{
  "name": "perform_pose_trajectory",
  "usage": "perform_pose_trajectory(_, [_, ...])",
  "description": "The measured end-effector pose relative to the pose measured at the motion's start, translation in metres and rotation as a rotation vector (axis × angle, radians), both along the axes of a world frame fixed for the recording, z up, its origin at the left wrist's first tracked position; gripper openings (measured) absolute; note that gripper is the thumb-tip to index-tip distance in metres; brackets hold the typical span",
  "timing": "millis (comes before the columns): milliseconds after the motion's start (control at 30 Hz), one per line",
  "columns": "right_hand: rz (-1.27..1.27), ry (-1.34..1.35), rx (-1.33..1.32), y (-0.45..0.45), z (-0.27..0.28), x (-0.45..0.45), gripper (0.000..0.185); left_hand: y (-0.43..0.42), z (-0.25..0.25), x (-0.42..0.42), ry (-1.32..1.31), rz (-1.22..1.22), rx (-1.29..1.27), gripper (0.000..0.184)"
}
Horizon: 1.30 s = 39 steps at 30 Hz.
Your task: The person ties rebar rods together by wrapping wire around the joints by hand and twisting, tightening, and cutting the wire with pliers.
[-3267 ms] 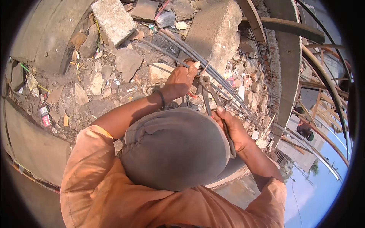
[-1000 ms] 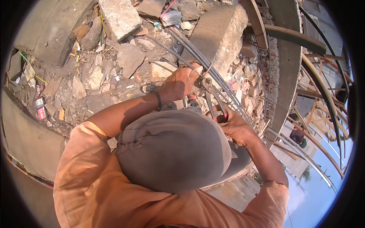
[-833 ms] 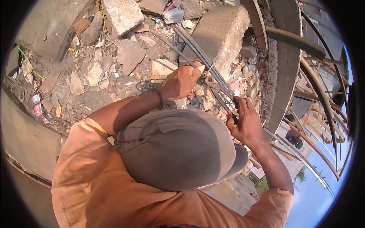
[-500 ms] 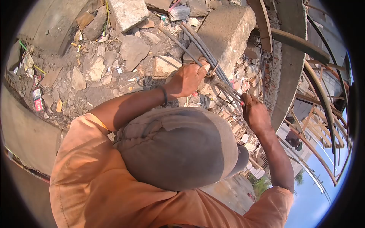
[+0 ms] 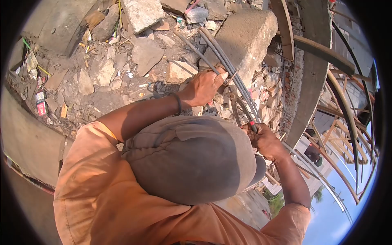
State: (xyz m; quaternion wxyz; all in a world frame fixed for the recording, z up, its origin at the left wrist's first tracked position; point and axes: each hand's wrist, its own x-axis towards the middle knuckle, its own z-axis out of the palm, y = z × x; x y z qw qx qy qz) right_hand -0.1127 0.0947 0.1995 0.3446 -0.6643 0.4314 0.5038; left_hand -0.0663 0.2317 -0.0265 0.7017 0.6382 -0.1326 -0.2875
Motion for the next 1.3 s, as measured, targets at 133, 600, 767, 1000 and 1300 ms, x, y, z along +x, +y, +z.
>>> perform_pose_trajectory(133, [-0.165, 0.072, 0.169, -0.026, 0.007, 0.016, 0.037, 0.008, 0.0, -0.003, -0.117, 0.161, 0.02, 0.035])
perform_pose_trajectory(600, [0.865, -0.223, -0.269, -0.031, 0.017, 0.01, 0.081, -0.049, 0.045, -0.031, 1.148, -0.484, -0.997, 0.067])
perform_pose_trajectory(767, [1.703, -0.593, -0.92, -0.048, -0.003, -0.008, 0.056, -0.066, 0.058, -0.03, 1.115, -0.39, -1.081, 0.066])
perform_pose_trajectory(1000, [1.533, -0.339, -0.743, -0.056, 0.003, -0.002, 0.025, -0.07, 0.051, -0.034, 1.082, -0.429, -0.951, 0.058])
perform_pose_trajectory(1300, [0.659, 0.0, -0.254, -0.033, 0.008, -0.003, 0.029, -0.065, 0.043, -0.044, 0.973, -0.574, -1.037, 0.071])
